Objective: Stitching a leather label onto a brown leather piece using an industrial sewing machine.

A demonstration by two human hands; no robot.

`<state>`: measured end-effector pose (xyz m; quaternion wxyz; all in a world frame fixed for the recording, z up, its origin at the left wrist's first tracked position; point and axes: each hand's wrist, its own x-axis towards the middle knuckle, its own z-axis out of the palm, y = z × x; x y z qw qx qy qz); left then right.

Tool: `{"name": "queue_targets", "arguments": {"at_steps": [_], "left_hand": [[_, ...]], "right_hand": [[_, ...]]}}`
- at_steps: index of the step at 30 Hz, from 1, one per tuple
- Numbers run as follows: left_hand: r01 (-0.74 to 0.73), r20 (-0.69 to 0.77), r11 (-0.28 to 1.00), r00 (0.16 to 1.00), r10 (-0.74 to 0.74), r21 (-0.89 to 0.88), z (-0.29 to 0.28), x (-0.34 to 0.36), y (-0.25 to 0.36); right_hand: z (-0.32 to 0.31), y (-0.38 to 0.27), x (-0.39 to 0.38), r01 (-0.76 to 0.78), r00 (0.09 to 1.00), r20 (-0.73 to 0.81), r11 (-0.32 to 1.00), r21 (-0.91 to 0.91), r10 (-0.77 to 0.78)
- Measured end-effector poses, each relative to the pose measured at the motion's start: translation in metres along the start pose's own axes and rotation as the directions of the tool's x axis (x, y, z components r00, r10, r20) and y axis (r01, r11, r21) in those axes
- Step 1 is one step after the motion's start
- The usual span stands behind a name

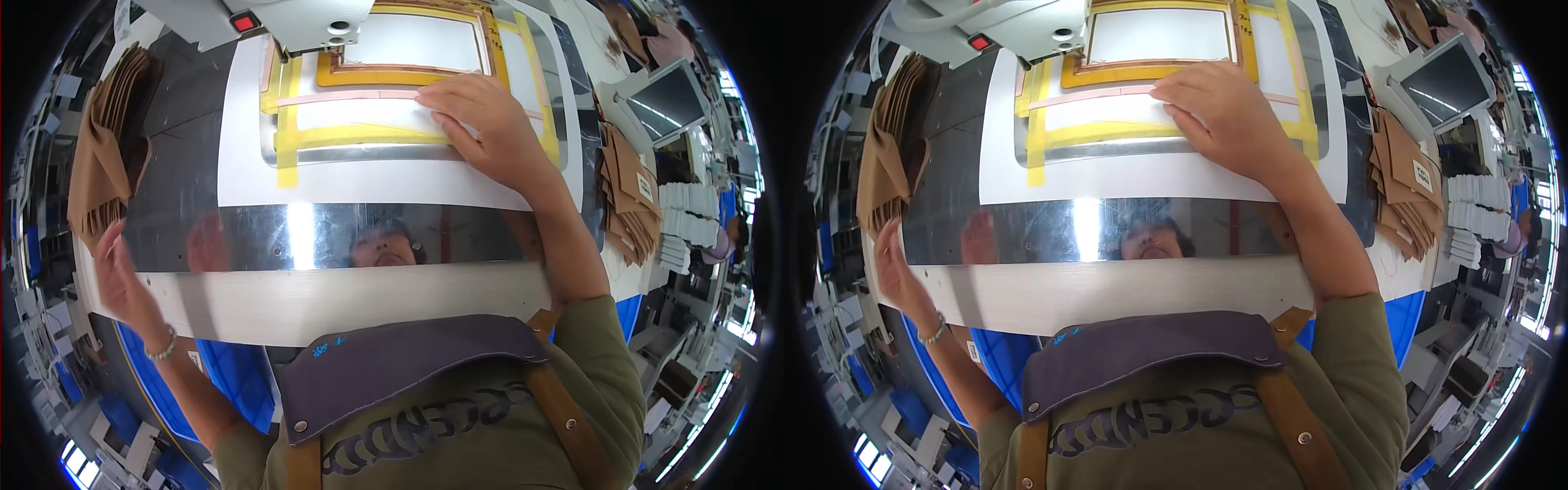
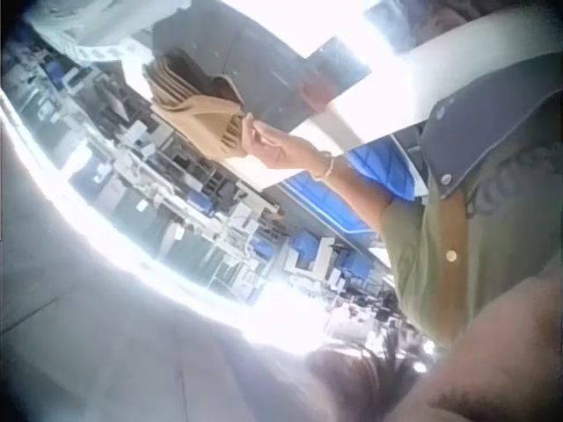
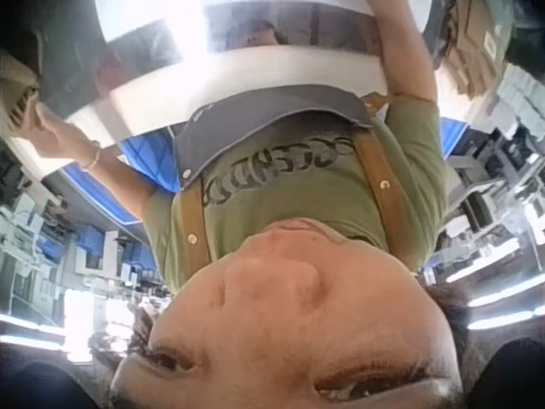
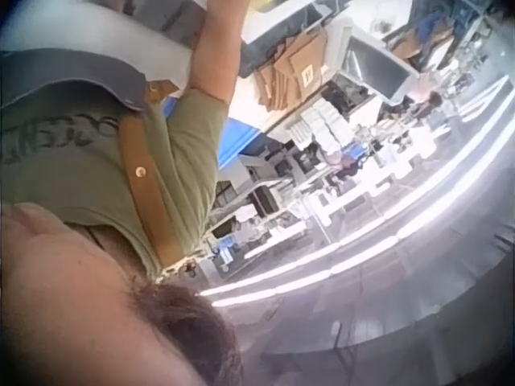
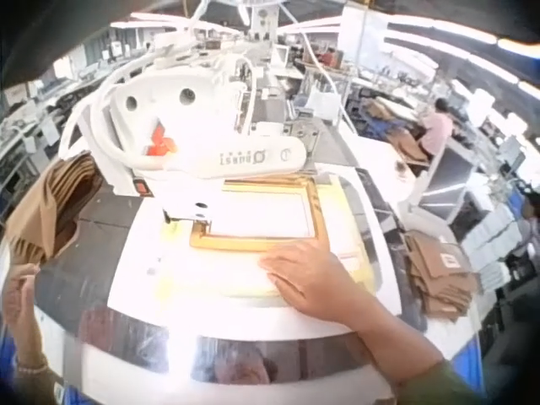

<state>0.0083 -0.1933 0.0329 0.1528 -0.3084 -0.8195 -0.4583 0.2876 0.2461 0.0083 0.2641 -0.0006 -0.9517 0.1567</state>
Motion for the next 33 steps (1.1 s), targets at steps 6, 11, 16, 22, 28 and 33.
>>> {"name": "queue_targets", "arguments": {"at_steps": [6,11,16,22,28,33], "left_hand": [[-0.33,0.534,0.919,0.748,0.394,-0.216,0.149,0.028,0.096],[-0.449,0.563,0.856,0.651,0.509,-0.254,0.204,0.028,0.1],[-0.465,0.585,0.867,0.658,0.474,-0.18,0.211,0.025,0.093],[-0.314,0.665,0.933,0.662,0.346,-0.174,0.208,0.023,0.096],[-0.319,0.543,0.925,0.75,0.378,-0.205,0.215,0.019,0.095],[-0.259,0.588,0.947,0.743,0.321,-0.19,0.216,0.02,0.096]], "right_hand": [[-0.001,-0.003,-0.005,-0.043,0.992,0.117,0.998,0.038,0.038],[0.003,-0.007,-0.002,-0.008,0.991,0.131,1.0,-0.022,0.011],[0.004,-0.002,-0.001,-0.005,0.991,0.132,1.0,0.01,0.004],[0.005,-0.004,0.0,-0.018,0.992,0.128,0.997,0.079,0.007],[0.01,0.0,0.0,0.003,0.994,0.107,0.995,0.104,-0.015],[0.01,-0.002,-0.001,0.017,0.995,0.099,0.997,0.074,-0.024]]}}
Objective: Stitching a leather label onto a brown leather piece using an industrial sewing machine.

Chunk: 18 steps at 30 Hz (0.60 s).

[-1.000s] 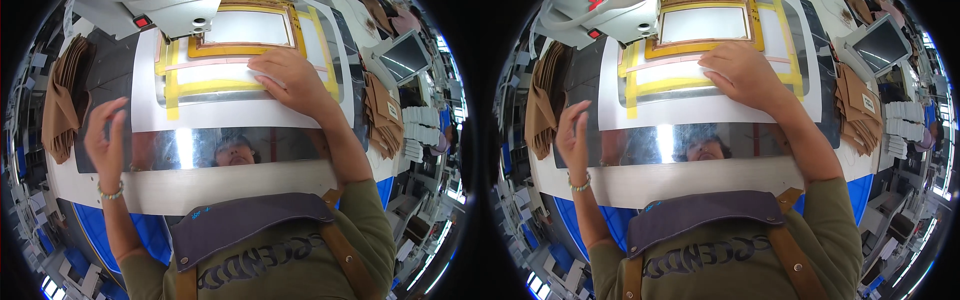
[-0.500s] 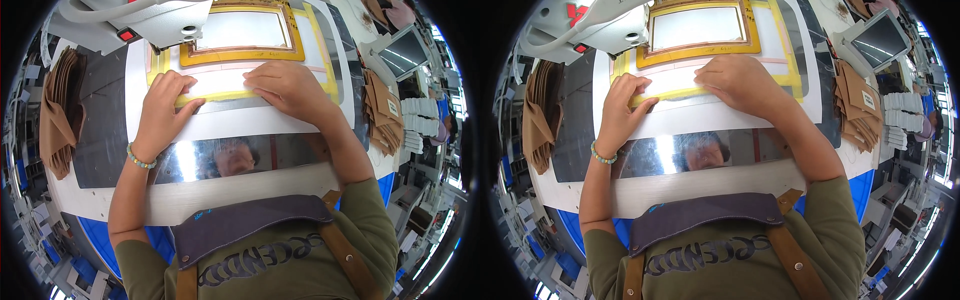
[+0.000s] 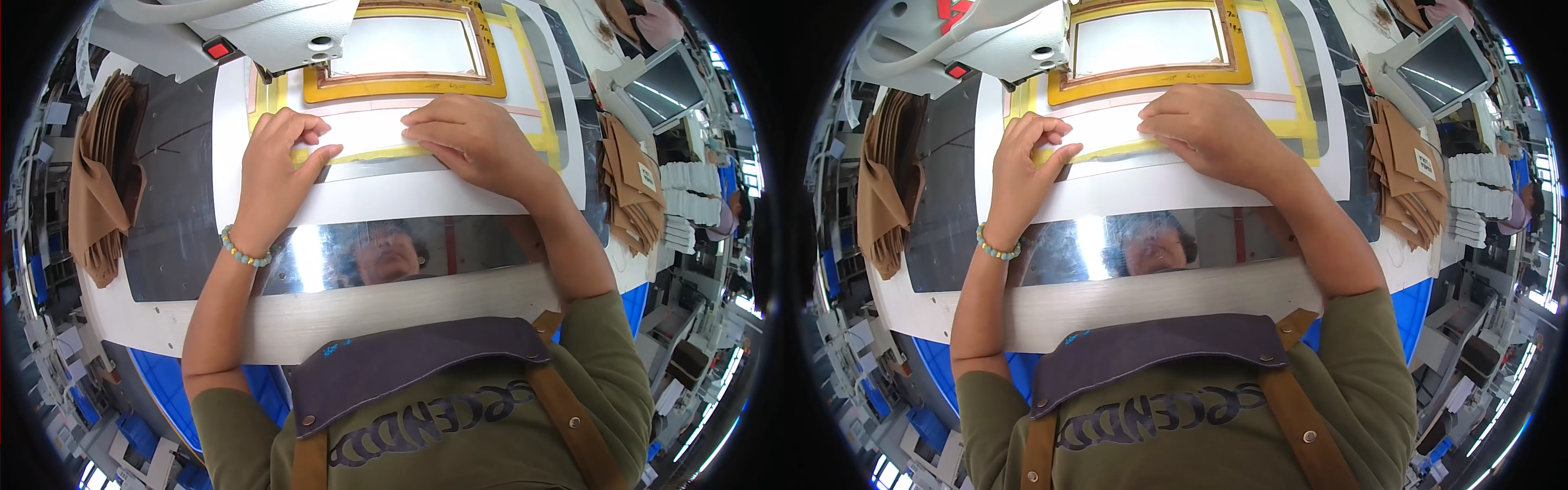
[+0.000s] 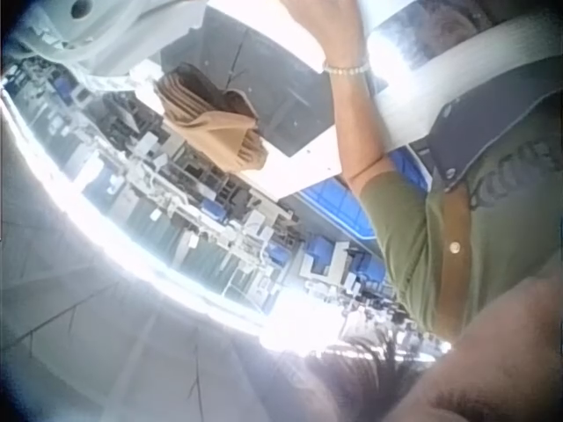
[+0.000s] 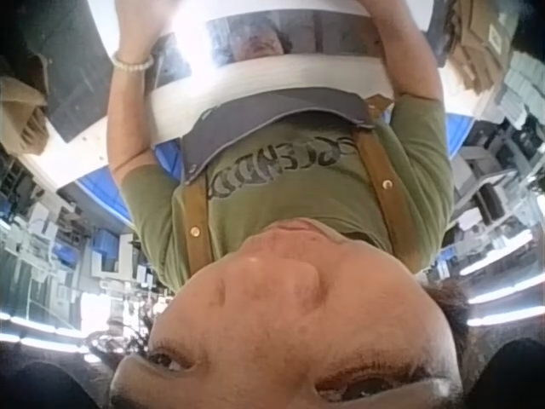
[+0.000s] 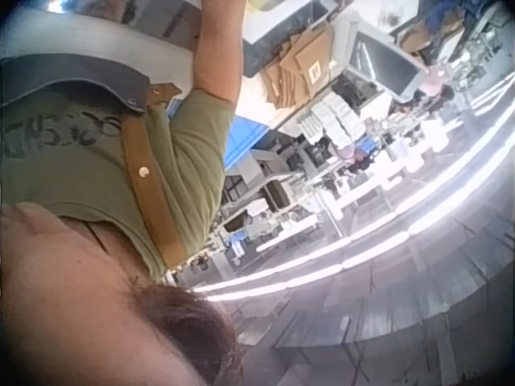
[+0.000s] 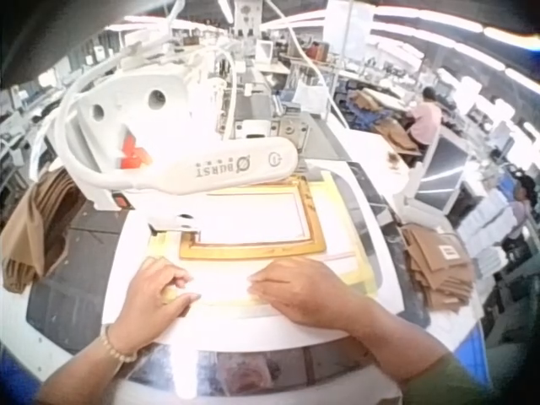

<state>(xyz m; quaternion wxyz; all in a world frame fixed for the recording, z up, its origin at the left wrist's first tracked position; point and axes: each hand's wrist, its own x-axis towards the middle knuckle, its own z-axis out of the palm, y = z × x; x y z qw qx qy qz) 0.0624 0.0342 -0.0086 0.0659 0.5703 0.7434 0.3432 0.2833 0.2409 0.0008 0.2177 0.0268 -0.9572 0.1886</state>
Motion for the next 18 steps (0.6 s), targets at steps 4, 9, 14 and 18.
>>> {"name": "queue_targets", "arguments": {"at_steps": [4,9,14,18], "left_hand": [[0.03,-0.019,1.0,0.999,-0.03,-0.004,0.001,0.0,-0.002],[0.041,-0.025,0.998,0.999,-0.042,-0.041,0.002,0.001,-0.001],[0.024,-0.067,0.995,0.997,-0.03,-0.097,0.0,-0.001,-0.006],[-0.013,-0.081,0.995,0.997,0.005,-0.1,-0.001,0.0,-0.006]], "right_hand": [[0.001,-0.001,0.001,-0.02,1.0,0.012,0.999,0.029,0.019],[-0.007,0.0,0.003,-0.097,0.994,-0.042,0.989,0.113,0.103],[-0.02,-0.004,0.018,-0.181,0.983,0.029,0.965,0.188,0.179],[-0.009,-0.008,0.028,-0.161,0.987,0.041,0.968,0.19,0.156]]}}
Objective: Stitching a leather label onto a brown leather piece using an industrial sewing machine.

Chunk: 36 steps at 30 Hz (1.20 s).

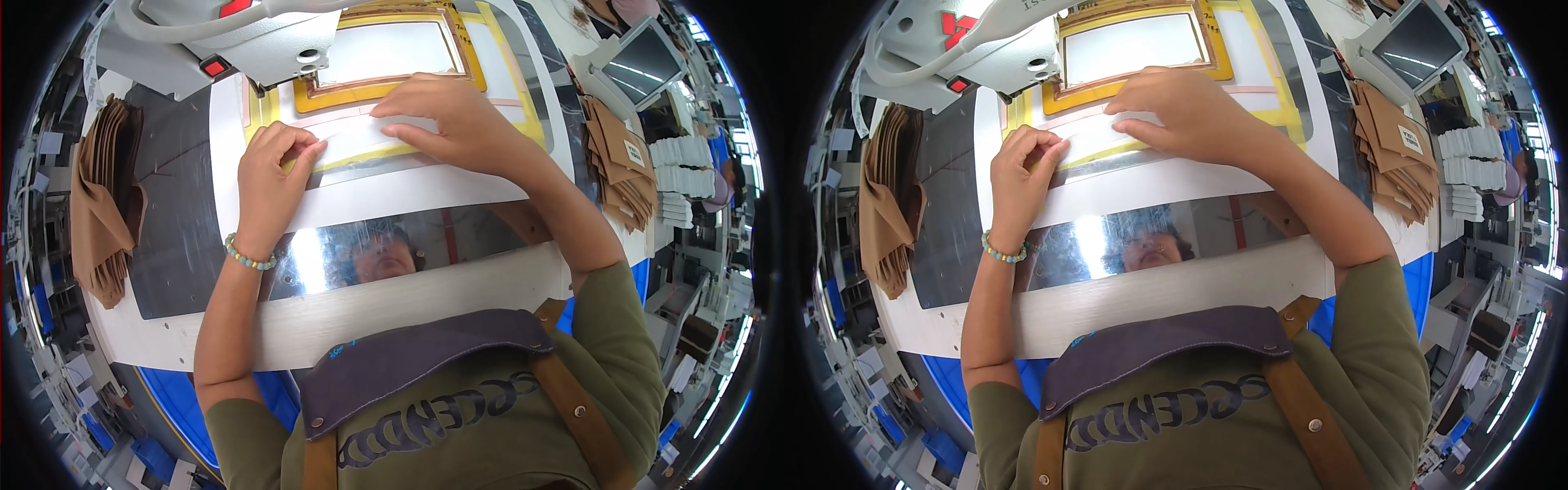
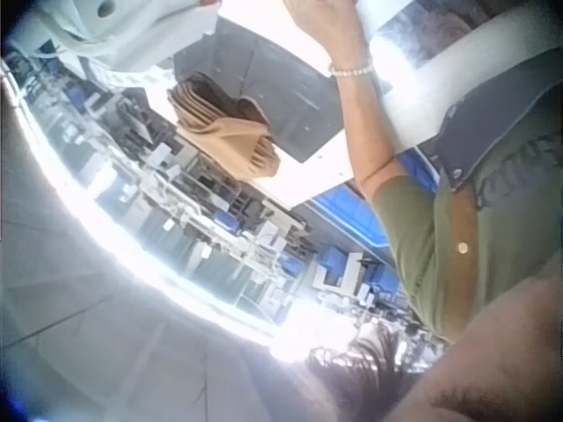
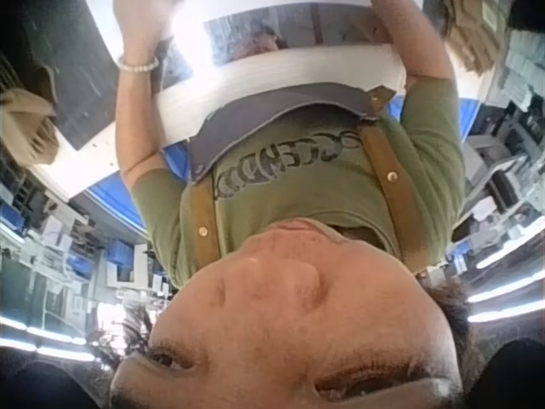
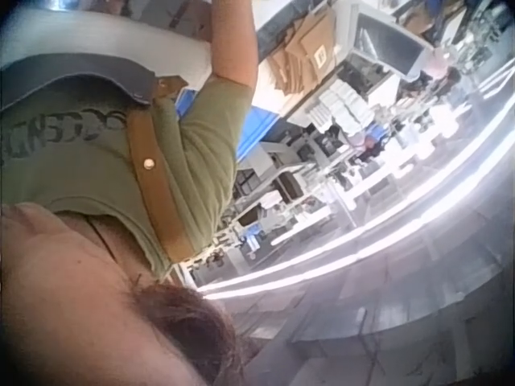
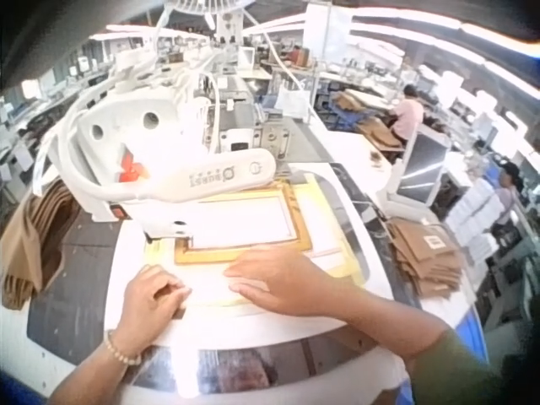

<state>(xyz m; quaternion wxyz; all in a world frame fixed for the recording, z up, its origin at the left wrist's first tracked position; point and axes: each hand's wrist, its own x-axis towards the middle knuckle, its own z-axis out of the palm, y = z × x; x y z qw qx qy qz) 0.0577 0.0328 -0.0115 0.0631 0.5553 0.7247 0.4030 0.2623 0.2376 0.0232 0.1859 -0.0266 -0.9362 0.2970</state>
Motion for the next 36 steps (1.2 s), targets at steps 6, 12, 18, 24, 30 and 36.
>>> {"name": "queue_targets", "arguments": {"at_steps": [6,12,18,24,30,36], "left_hand": [[0.012,0.016,0.999,1.0,-0.011,-0.043,-0.003,0.0,0.001],[-0.021,0.049,0.999,0.999,0.023,-0.045,-0.005,0.0,0.0],[-0.015,0.079,0.997,0.997,0.021,-0.076,-0.004,0.0,-0.001],[0.04,0.064,0.993,0.997,-0.033,-0.112,-0.003,-0.003,-0.002],[0.001,0.067,0.998,0.998,0.003,-0.063,-0.002,-0.003,-0.003],[0.064,0.064,0.992,0.996,-0.057,-0.112,-0.003,-0.003,-0.006]], "right_hand": [[0.028,0.002,0.024,0.162,0.985,-0.05,0.983,-0.083,-0.166],[0.038,0.001,0.036,0.07,0.997,0.045,0.995,-0.066,-0.067],[0.043,0.003,0.036,0.105,0.994,-0.005,0.992,-0.064,-0.105],[0.046,0.006,0.037,0.186,0.979,-0.07,0.978,-0.098,-0.193],[0.047,0.005,0.035,0.191,0.976,-0.075,0.972,-0.138,-0.202],[0.043,-0.002,0.035,0.102,0.994,-0.018,0.987,-0.124,-0.105]]}}
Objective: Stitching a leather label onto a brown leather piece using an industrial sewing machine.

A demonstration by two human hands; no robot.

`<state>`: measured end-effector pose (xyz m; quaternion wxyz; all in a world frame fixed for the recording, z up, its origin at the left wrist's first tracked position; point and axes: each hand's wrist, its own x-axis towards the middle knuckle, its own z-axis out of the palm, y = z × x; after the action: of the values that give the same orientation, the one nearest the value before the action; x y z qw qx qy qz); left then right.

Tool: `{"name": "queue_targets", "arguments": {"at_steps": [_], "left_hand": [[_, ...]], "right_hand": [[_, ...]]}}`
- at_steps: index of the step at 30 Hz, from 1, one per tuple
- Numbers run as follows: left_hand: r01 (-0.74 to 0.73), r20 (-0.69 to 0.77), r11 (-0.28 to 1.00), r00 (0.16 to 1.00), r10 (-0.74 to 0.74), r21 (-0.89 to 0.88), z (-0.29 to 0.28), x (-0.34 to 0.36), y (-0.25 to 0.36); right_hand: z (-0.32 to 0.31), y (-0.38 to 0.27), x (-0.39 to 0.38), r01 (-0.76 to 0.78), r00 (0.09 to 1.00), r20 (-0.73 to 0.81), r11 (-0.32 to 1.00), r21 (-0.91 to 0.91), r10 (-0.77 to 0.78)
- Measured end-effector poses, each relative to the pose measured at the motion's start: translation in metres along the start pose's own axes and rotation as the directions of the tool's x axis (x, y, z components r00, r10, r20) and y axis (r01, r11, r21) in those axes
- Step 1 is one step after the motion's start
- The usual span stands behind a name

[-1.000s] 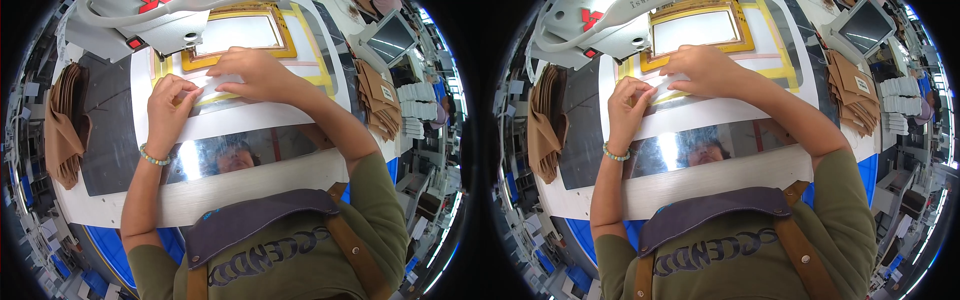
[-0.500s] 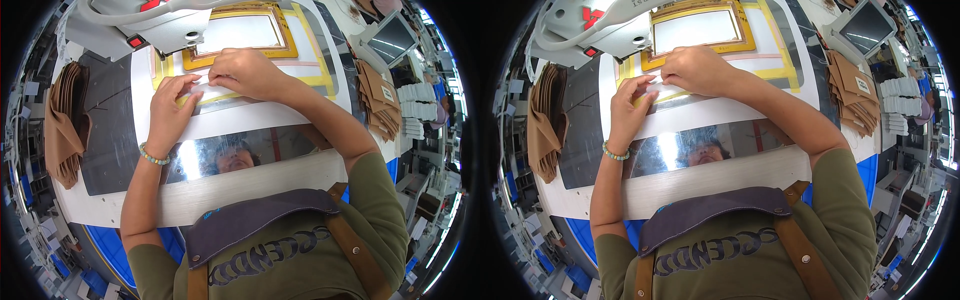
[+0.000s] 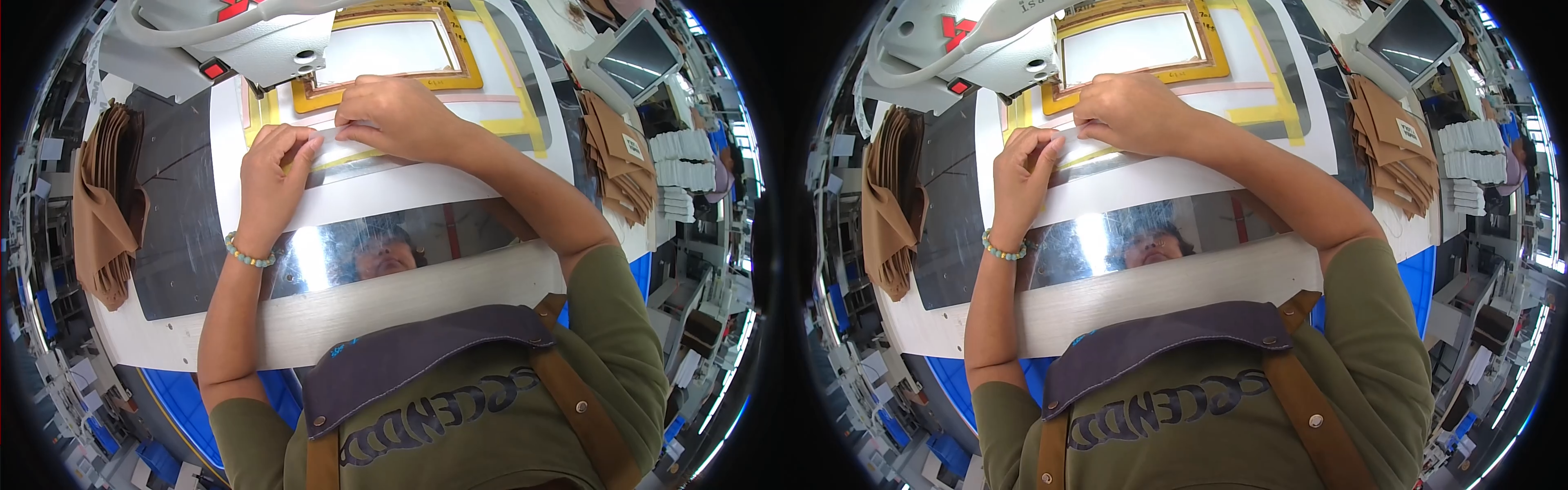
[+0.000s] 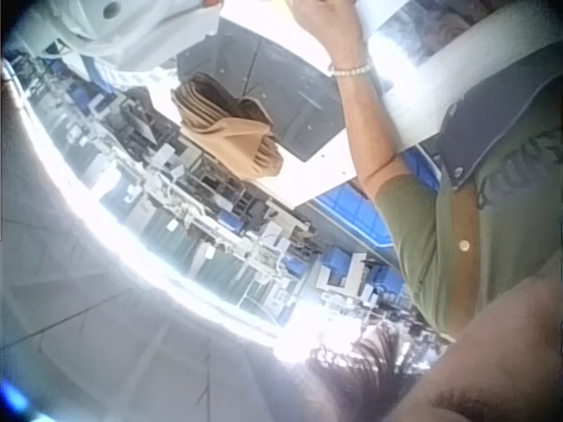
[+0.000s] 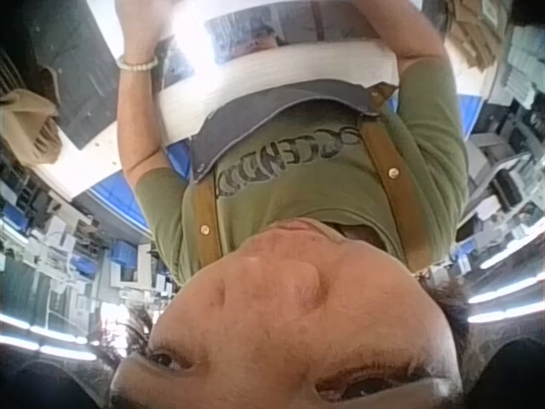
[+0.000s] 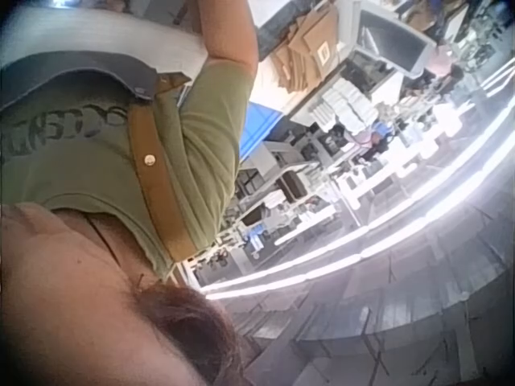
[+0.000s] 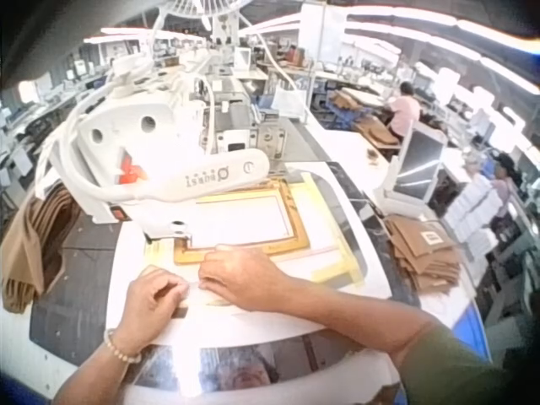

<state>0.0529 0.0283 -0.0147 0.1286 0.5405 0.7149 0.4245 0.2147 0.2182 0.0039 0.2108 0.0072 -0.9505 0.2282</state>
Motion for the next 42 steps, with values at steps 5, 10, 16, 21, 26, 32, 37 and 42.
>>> {"name": "queue_targets", "arguments": {"at_steps": [5,10,16,21,26,32,37,42], "left_hand": [[-0.086,0.037,0.993,0.996,0.083,0.082,-0.003,0.006,0.002],[-0.04,-0.023,0.998,0.999,0.041,0.049,-0.008,0.005,0.005],[-0.146,0.031,0.917,0.989,0.144,0.371,-0.037,0.014,-0.008],[-0.314,0.254,0.782,0.945,0.204,0.538,-0.034,0.023,-0.013],[-0.337,0.312,0.752,0.932,0.183,0.566,-0.025,0.026,-0.022],[-0.318,0.332,0.755,0.933,0.14,0.574,-0.025,0.027,-0.027],[-0.304,0.349,0.763,0.931,0.11,0.571,-0.024,0.028,-0.024],[-0.327,0.35,0.739,0.928,0.131,0.589,-0.024,0.028,-0.023]], "right_hand": [[0.002,0.011,-0.001,0.081,0.996,-0.034,0.995,0.052,-0.079],[-0.037,0.019,0.003,-0.063,0.998,-0.011,0.961,0.269,0.068],[-0.101,0.061,0.017,-0.513,0.841,0.118,0.706,0.488,0.529],[-0.09,0.073,0.037,-0.539,0.837,0.271,0.803,0.254,0.476],[-0.043,0.08,0.055,-0.502,0.842,0.337,0.842,0.199,0.422],[-0.016,0.075,0.065,-0.597,0.801,0.284,0.732,0.327,0.526],[-0.009,0.069,0.068,-0.575,0.816,0.28,0.76,0.305,0.505],[-0.002,0.067,0.071,-0.551,0.833,0.268,0.774,0.312,0.484]]}}
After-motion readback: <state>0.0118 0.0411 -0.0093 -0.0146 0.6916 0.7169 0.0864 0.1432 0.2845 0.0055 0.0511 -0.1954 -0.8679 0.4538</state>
